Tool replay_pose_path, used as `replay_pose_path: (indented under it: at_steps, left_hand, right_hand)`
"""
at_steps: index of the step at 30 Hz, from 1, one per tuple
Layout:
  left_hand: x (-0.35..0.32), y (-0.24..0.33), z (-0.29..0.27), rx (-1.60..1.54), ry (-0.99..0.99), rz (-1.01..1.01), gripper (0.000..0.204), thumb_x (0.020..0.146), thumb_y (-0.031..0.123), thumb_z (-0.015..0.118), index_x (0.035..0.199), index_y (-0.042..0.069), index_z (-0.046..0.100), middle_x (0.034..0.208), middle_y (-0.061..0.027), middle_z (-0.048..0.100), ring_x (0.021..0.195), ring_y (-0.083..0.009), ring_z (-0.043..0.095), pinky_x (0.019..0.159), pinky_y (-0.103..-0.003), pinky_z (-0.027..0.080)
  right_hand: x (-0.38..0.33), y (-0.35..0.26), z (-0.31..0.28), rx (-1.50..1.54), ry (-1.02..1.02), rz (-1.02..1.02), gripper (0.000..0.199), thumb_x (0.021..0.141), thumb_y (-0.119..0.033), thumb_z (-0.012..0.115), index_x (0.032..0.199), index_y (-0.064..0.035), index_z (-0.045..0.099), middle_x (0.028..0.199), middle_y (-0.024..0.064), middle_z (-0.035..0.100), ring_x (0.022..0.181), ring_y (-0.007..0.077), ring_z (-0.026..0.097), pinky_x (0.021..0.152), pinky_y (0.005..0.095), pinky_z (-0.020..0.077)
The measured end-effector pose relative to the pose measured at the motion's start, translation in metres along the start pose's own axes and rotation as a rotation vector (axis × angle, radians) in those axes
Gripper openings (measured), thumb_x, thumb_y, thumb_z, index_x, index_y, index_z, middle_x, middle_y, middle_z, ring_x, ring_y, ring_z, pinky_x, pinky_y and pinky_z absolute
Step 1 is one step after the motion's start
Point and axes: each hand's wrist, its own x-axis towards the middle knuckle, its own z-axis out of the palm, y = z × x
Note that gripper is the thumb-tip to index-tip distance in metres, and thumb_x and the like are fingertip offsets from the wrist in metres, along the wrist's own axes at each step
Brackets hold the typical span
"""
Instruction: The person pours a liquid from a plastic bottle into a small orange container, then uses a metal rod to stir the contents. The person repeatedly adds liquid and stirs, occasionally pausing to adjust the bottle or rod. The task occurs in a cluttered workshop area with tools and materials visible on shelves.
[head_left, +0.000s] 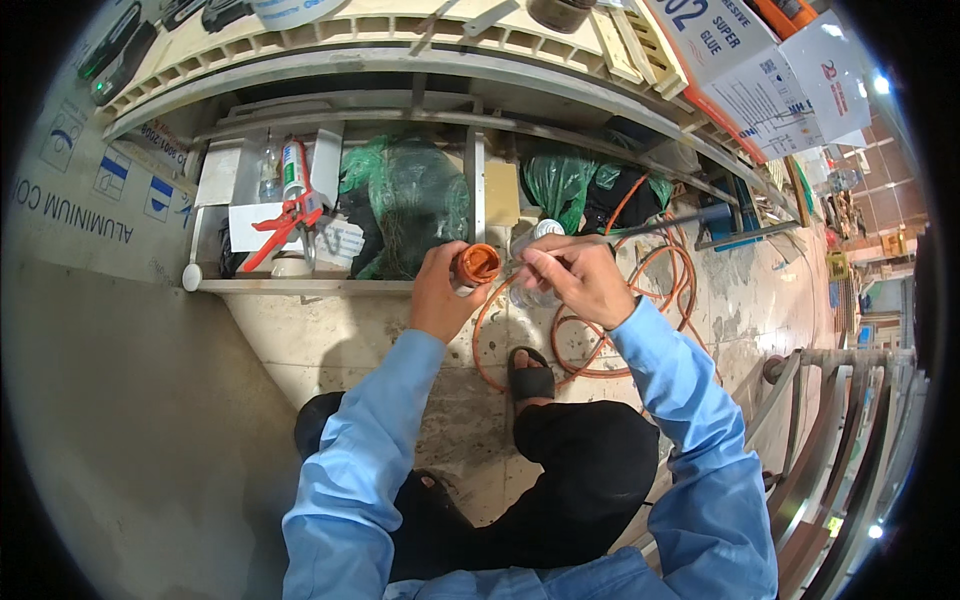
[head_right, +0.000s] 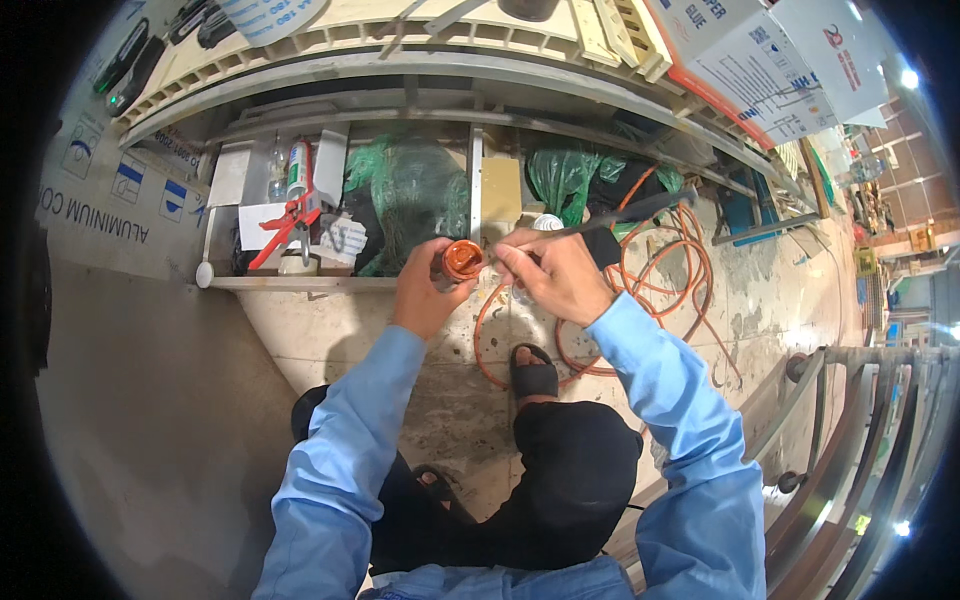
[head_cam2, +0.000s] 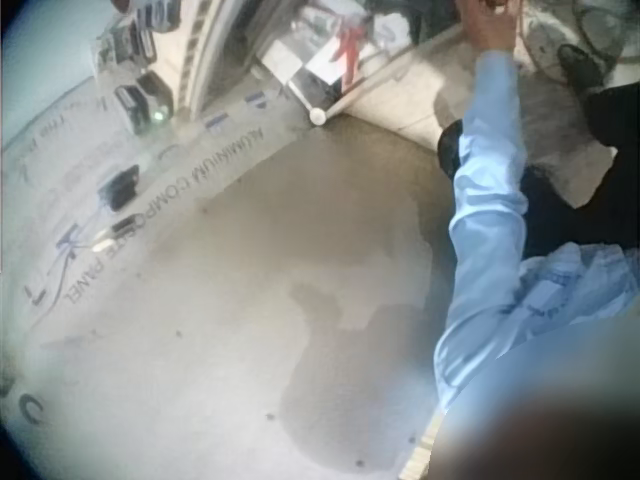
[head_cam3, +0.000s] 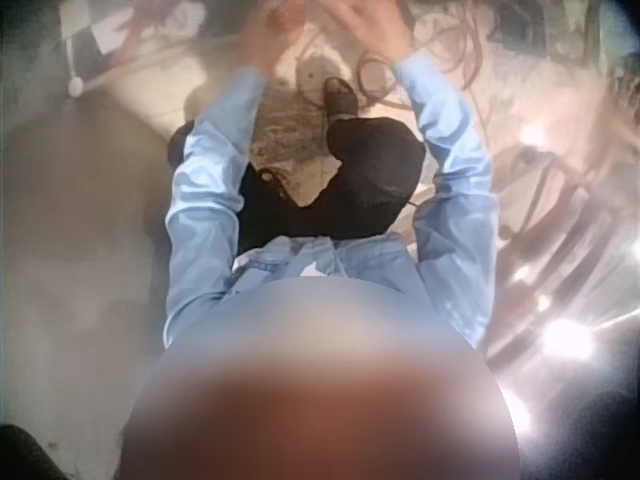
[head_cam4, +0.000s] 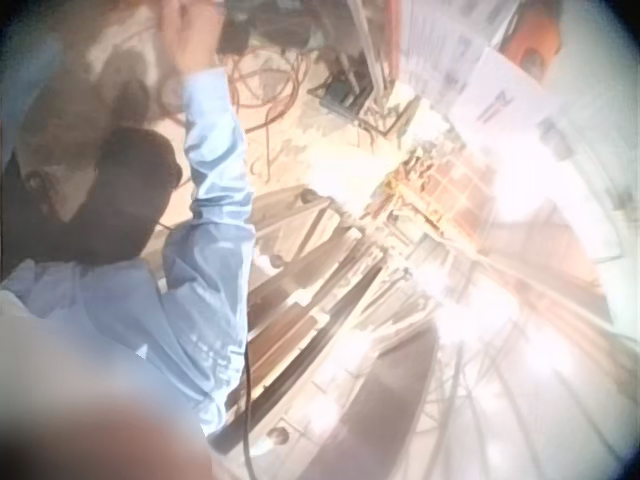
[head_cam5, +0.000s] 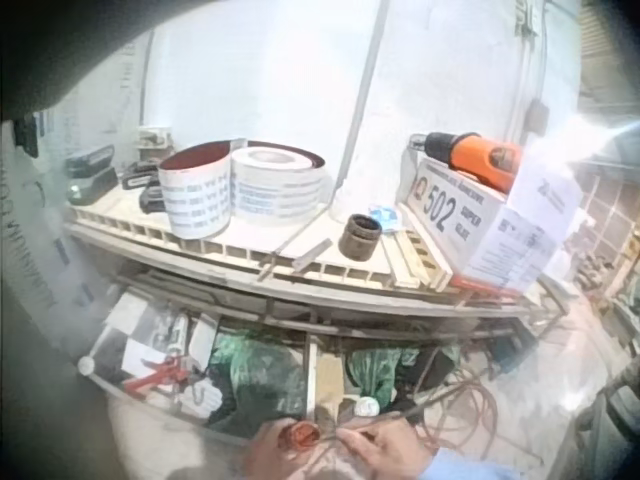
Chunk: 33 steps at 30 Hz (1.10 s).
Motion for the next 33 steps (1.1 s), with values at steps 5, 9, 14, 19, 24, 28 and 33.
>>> replay_pose_path:
  at_steps: [5,9,14,19,24,28,33]
  left_hand:
    - [0.004,0.007,-0.002,0.034,-0.017,-0.01,0.063,0.075,0.013,0.091,0.129,0.005,0.06,0.123,-0.0139,0.061,0.112,-0.0304,0.067,0.093,-0.041,0.058]
    - [0.003,0.007,0.0,-0.006,-0.02,-0.052,0.065,0.073,0.011,0.092,0.129,0.005,0.06,0.124,-0.0134,0.062,0.112,-0.0292,0.067,0.093,-0.04,0.057]
    - [0.002,0.003,0.005,-0.01,-0.002,-0.015,0.064,0.074,0.013,0.091,0.13,0.008,0.062,0.123,-0.0066,0.065,0.101,-0.0188,0.066,0.086,-0.036,0.053]
    - [0.002,0.002,0.007,0.014,0.002,0.012,0.064,0.074,0.013,0.091,0.13,0.008,0.062,0.12,-0.0062,0.066,0.1,-0.0188,0.066,0.084,-0.035,0.053]
    - [0.004,0.004,0.006,0.02,0.009,-0.015,0.065,0.073,0.012,0.092,0.13,0.007,0.061,0.119,-0.0063,0.066,0.101,-0.0188,0.066,0.087,-0.036,0.054]
    - [0.004,0.004,0.005,-0.015,0.0,-0.027,0.064,0.072,0.011,0.092,0.128,0.006,0.061,0.12,-0.0084,0.065,0.104,-0.0219,0.067,0.089,-0.037,0.055]
    - [0.004,0.002,0.004,-0.006,-0.013,-0.003,0.061,0.073,0.01,0.091,0.125,0.006,0.061,0.121,-0.0122,0.062,0.107,-0.0276,0.067,0.091,-0.039,0.058]
  right_hand:
    - [-0.001,-0.002,0.0,0.018,0.085,-0.027,0.028,0.11,-0.018,0.059,0.109,0.0081,0.071,0.091,0.0084,0.072,0.08,0.013,0.071,0.068,0.0271,0.0574]
    - [-0.004,0.002,0.003,-0.084,0.059,-0.094,0.027,0.11,-0.015,0.057,0.11,0.0085,0.071,0.094,0.0103,0.074,0.08,0.0139,0.071,0.069,0.0282,0.0587]
    - [-0.006,0.004,0.007,-0.156,0.192,-0.198,0.025,0.108,-0.011,0.058,0.105,0.0084,0.074,0.096,0.0131,0.076,0.078,0.0174,0.073,0.068,0.0298,0.0593]
    - [-0.008,-0.003,0.005,-0.233,0.241,-0.199,0.023,0.107,-0.01,0.058,0.106,0.0079,0.072,0.093,0.0134,0.076,0.076,0.0183,0.075,0.066,0.0309,0.0593]
    - [-0.006,-0.006,0.007,-0.049,0.201,-0.051,0.024,0.102,-0.014,0.062,0.092,0.0039,0.074,0.084,0.0144,0.073,0.072,0.0306,0.07,0.066,0.0388,0.0521]
    - [-0.006,-0.005,0.008,-0.077,0.278,-0.151,0.022,0.102,-0.013,0.061,0.092,0.0033,0.073,0.082,0.0152,0.072,0.072,0.0332,0.07,0.066,0.0395,0.052]
    - [-0.007,-0.004,0.008,-0.262,0.273,-0.201,0.021,0.104,-0.011,0.061,0.099,0.0065,0.072,0.088,0.0157,0.074,0.073,0.0293,0.071,0.067,0.0376,0.0548]
